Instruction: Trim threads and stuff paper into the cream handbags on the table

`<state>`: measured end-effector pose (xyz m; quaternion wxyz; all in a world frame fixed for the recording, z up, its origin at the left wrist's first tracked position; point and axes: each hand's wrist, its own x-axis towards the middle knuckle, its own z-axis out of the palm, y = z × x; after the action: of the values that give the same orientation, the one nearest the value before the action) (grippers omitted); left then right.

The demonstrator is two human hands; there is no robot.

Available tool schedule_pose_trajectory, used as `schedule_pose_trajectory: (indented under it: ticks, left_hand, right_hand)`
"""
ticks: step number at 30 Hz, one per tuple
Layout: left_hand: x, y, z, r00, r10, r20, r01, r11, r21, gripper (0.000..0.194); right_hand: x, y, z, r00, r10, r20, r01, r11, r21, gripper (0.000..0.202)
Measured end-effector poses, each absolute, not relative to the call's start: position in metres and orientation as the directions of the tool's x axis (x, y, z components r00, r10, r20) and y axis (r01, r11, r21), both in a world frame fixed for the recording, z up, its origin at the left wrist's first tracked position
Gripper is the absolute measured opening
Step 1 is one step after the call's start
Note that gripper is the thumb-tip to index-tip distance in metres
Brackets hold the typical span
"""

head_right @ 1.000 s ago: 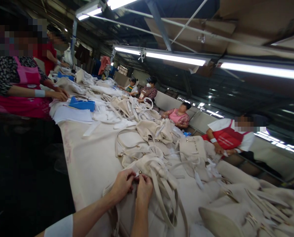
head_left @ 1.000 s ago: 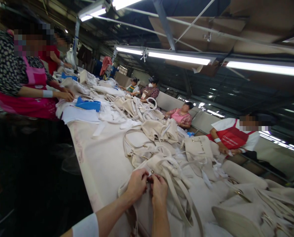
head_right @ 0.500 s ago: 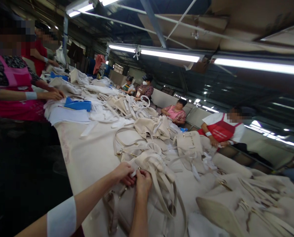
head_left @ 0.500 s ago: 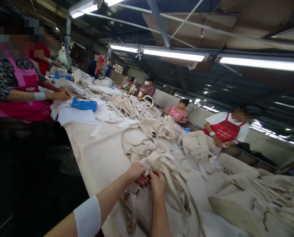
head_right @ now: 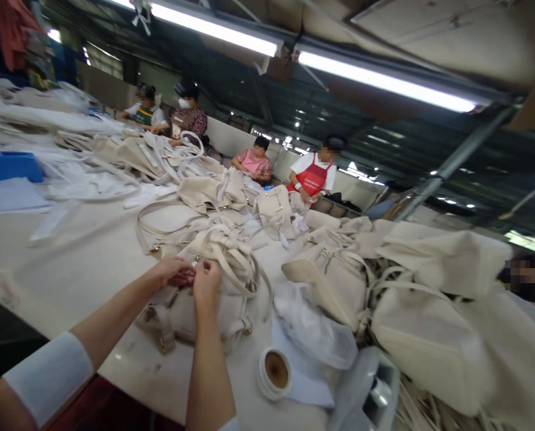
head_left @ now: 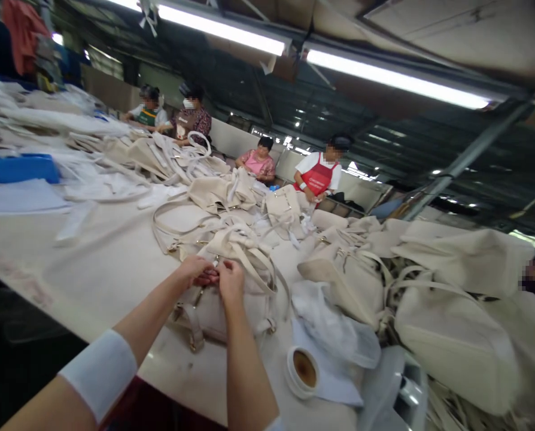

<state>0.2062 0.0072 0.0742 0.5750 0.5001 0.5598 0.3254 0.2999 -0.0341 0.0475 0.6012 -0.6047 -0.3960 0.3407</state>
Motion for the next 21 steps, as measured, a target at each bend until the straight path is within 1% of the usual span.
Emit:
schedule_pose_trajectory:
  ticks: [2, 5, 6, 7, 8, 9, 11, 13, 14, 15, 16, 19, 20, 21]
  left_hand:
    - [0.209, 0.008, 0.075, 0.149, 0.935, -0.322, 0.174, 0.295, 0.939, 0.012]
    - [0.209, 0.008, 0.076, 0.148, 0.935, -0.324, 0.153, 0.302, 0.941, 0.009]
    - [0.209, 0.007, 0.076, 0.151, 0.934, -0.325, 0.148, 0.303, 0.941, 0.008]
    - [0.208, 0.006, 0.076, 0.155, 0.933, -0.325, 0.144, 0.304, 0.942, 0.007]
    - [0.207, 0.005, 0.076, 0.161, 0.932, -0.325, 0.141, 0.304, 0.942, 0.007]
    - [0.206, 0.004, 0.077, 0.167, 0.931, -0.324, 0.139, 0.303, 0.943, 0.007]
    - [0.205, 0.001, 0.077, 0.176, 0.932, -0.316, 0.138, 0.294, 0.946, 0.009]
    - [0.205, -0.001, 0.078, 0.178, 0.936, -0.303, 0.142, 0.280, 0.949, 0.011]
    - [0.205, -0.002, 0.079, 0.176, 0.938, -0.300, 0.147, 0.276, 0.950, 0.011]
    - [0.206, -0.003, 0.079, 0.173, 0.939, -0.299, 0.151, 0.275, 0.950, 0.011]
    - [0.206, -0.003, 0.080, 0.170, 0.939, -0.299, 0.156, 0.274, 0.949, 0.011]
    - [0.207, -0.003, 0.081, 0.171, 0.937, -0.303, 0.164, 0.277, 0.947, 0.011]
    - [0.206, -0.003, 0.081, 0.172, 0.937, -0.303, 0.164, 0.276, 0.947, 0.011]
    - [0.206, -0.003, 0.081, 0.172, 0.938, -0.302, 0.163, 0.275, 0.947, 0.011]
  right_hand:
    - [0.307, -0.072, 0.054, 0.367, 0.927, 0.077, 0.064, 0.058, -0.996, 0.025]
    - [0.341, -0.149, 0.052, 0.268, 0.960, 0.081, 0.072, 0.064, -0.995, 0.030]
    - [0.360, -0.178, 0.048, 0.280, 0.957, 0.078, 0.091, 0.054, -0.994, 0.034]
    - [0.382, -0.208, 0.043, 0.355, 0.932, 0.071, 0.131, 0.026, -0.991, 0.038]
    - [0.405, -0.237, 0.038, 0.467, 0.881, 0.071, 0.181, -0.017, -0.983, 0.040]
    - [0.430, -0.265, 0.033, 0.599, 0.796, 0.088, 0.233, -0.069, -0.970, 0.044]
    - [0.478, -0.315, 0.026, 0.810, 0.574, 0.120, 0.283, -0.202, -0.938, 0.050]
    - [0.518, -0.352, 0.023, 0.929, 0.335, 0.157, 0.277, -0.349, -0.895, 0.051]
    - [0.533, -0.364, 0.023, 0.953, 0.258, 0.161, 0.258, -0.403, -0.878, 0.050]
    - [0.545, -0.373, 0.023, 0.966, 0.212, 0.147, 0.227, -0.433, -0.872, 0.049]
    - [0.554, -0.377, 0.021, 0.975, 0.196, 0.104, 0.183, -0.444, -0.877, 0.048]
    - [0.568, -0.372, 0.013, 0.968, 0.231, -0.101, 0.006, -0.425, -0.905, 0.047]
    - [0.570, -0.367, 0.009, 0.959, 0.242, -0.146, -0.034, -0.411, -0.911, 0.047]
    - [0.571, -0.362, 0.005, 0.956, 0.249, -0.155, -0.048, -0.389, -0.920, 0.046]
